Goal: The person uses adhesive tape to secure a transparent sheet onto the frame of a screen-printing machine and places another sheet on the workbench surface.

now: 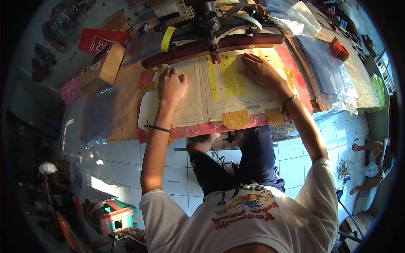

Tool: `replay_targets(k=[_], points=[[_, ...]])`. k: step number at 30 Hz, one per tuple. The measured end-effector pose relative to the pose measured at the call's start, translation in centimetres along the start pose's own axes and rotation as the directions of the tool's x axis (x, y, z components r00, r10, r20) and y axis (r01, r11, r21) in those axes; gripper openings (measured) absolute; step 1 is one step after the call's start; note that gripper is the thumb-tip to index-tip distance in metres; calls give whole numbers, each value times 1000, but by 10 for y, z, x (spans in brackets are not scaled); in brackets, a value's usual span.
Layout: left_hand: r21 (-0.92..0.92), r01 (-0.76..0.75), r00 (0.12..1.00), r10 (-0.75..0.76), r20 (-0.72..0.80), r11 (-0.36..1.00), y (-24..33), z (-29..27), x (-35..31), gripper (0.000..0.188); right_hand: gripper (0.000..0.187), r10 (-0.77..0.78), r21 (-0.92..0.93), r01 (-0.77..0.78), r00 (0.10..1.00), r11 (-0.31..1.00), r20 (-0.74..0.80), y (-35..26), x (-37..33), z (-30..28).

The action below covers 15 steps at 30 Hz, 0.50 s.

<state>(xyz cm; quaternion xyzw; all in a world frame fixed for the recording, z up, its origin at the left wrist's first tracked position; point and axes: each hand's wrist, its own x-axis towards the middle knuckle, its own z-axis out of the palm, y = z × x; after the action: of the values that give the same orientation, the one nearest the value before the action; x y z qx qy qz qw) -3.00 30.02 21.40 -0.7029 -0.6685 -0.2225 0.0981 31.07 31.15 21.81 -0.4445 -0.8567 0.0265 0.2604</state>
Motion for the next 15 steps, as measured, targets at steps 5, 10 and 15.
replay_targets(k=[5,10,15], points=[[-2,27,998,-27,65,1000,2,-7,2,55,55,-32,10,32,999,999,-14,3,2,-2],[-111,-17,975,41,219,994,-26,-8,-5,69,54,-41,61,42,999,997,-10,1,2,-3],[-169,21,968,23,251,985,-29,-31,-18,71,54,-37,72,38,999,997,-3,-1,0,-6]])
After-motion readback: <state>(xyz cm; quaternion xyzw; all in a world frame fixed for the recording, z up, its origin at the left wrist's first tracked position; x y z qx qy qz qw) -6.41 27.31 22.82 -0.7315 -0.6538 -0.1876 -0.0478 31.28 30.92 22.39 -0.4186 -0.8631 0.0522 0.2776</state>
